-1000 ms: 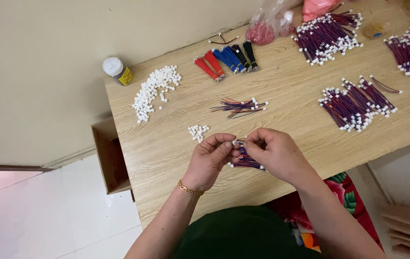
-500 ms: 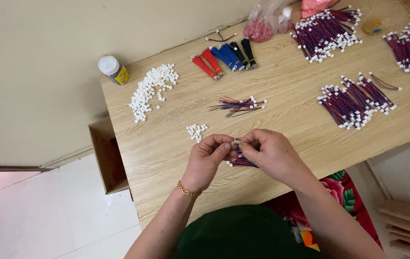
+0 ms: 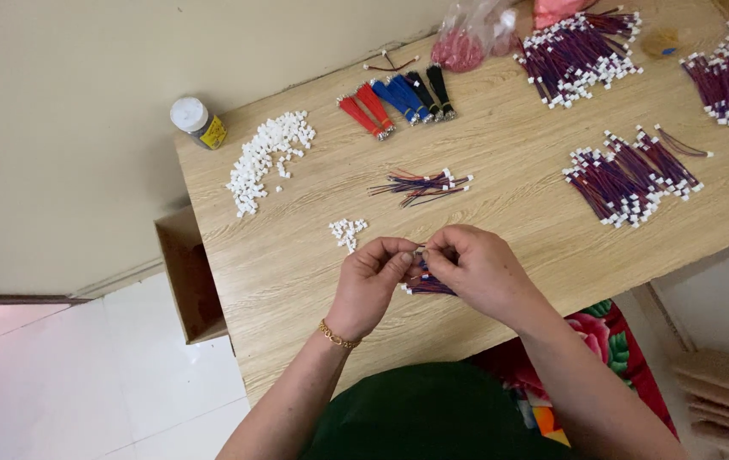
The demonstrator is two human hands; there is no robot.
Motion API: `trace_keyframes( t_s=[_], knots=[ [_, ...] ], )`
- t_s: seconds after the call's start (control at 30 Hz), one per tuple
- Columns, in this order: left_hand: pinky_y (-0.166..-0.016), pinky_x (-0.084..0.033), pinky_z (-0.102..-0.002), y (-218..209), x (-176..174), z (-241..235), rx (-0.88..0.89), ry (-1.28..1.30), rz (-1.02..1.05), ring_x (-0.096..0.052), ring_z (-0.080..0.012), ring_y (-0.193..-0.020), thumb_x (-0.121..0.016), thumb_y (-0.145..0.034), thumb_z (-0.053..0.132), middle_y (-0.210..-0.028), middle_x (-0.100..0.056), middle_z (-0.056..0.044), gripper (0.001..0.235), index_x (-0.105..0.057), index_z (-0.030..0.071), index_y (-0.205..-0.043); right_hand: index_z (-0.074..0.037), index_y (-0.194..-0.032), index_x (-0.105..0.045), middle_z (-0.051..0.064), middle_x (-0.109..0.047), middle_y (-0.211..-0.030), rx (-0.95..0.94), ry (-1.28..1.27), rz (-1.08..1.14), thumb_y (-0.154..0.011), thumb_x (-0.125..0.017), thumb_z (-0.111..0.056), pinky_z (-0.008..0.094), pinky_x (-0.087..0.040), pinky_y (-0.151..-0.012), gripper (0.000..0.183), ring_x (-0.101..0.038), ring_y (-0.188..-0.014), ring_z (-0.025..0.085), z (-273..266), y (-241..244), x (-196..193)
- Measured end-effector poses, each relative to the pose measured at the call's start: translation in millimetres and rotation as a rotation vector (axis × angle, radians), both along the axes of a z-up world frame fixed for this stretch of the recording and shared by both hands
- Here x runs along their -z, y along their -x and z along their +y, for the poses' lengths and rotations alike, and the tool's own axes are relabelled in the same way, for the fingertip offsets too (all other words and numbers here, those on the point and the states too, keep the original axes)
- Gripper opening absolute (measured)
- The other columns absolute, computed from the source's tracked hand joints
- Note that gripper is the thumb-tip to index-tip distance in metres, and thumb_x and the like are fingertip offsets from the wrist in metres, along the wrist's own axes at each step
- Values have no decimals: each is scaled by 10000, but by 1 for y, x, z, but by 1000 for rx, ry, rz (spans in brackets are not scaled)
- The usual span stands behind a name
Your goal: Assembling small wire cables by attaching plastic connectors to the ends
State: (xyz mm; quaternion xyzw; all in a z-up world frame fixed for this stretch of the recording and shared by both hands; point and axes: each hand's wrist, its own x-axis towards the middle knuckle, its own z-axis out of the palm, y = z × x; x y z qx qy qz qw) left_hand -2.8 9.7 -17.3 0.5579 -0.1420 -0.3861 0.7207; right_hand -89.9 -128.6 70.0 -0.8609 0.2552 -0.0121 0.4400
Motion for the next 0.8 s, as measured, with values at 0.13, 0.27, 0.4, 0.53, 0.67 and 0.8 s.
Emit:
trace_keyframes(
  t_s=[0.13, 0.27, 0.4, 0.53, 0.67, 0.8],
  knots=[
    [-676, -600, -262, 2, 5, 0, -15, -4, -12, -688, -153, -730, -614, -922, 27, -835, -700, -116, 131, -669, -5, -1037, -107, -813, -706, 99, -665, -725, 34, -18, 20, -810, -710, -243, 350, -530, -706, 136, -670, -772, 241, 3, 1, 5],
    [-678, -596, -268, 2, 4, -1, -35, -27, -37, -680, -153, -722, -600, -931, 28, -828, -683, -114, 127, -667, -9, -1033, -76, -827, -714, 133, -675, -718, 30, -42, -37, -837, -689, -215, 365, -528, -689, 142, -675, -754, 272, 5, 0, 3],
    [-676, -600, -256, -5, 4, -5, -38, 7, 77, -674, -133, -730, -591, -937, 43, -850, -672, -91, 146, -646, -9, -1062, -24, -872, -699, 196, -665, -731, 32, -87, -105, -853, -645, -132, 414, -516, -695, 122, -653, -752, 301, 3, -2, 2],
    [-640, -628, -299, -8, -9, -8, -81, 91, 243, -690, -179, -716, -575, -940, 28, -840, -666, -122, 138, -629, -36, -1050, -69, -957, -719, 142, -706, -795, 48, -126, -194, -859, -656, -131, 369, -528, -747, 132, -667, -821, 237, 4, -2, -19],
    [-649, -634, -296, -7, -12, -8, -85, 118, 319, -691, -180, -721, -586, -940, 46, -835, -659, -120, 153, -622, -38, -1063, -63, -842, -711, 128, -659, -774, -114, -61, -301, -839, -692, -114, 376, -513, -744, 55, -653, -797, 280, 0, 1, -21],
    [-648, -630, -272, -8, -10, -8, -65, 139, 343, -698, -173, -725, -588, -941, 59, -852, -666, -125, 159, -620, -27, -1072, -42, -838, -698, 150, -655, -824, -145, -55, -311, -837, -697, -94, 398, -505, -744, 52, -637, -804, 306, -3, 3, -13]
  ],
)
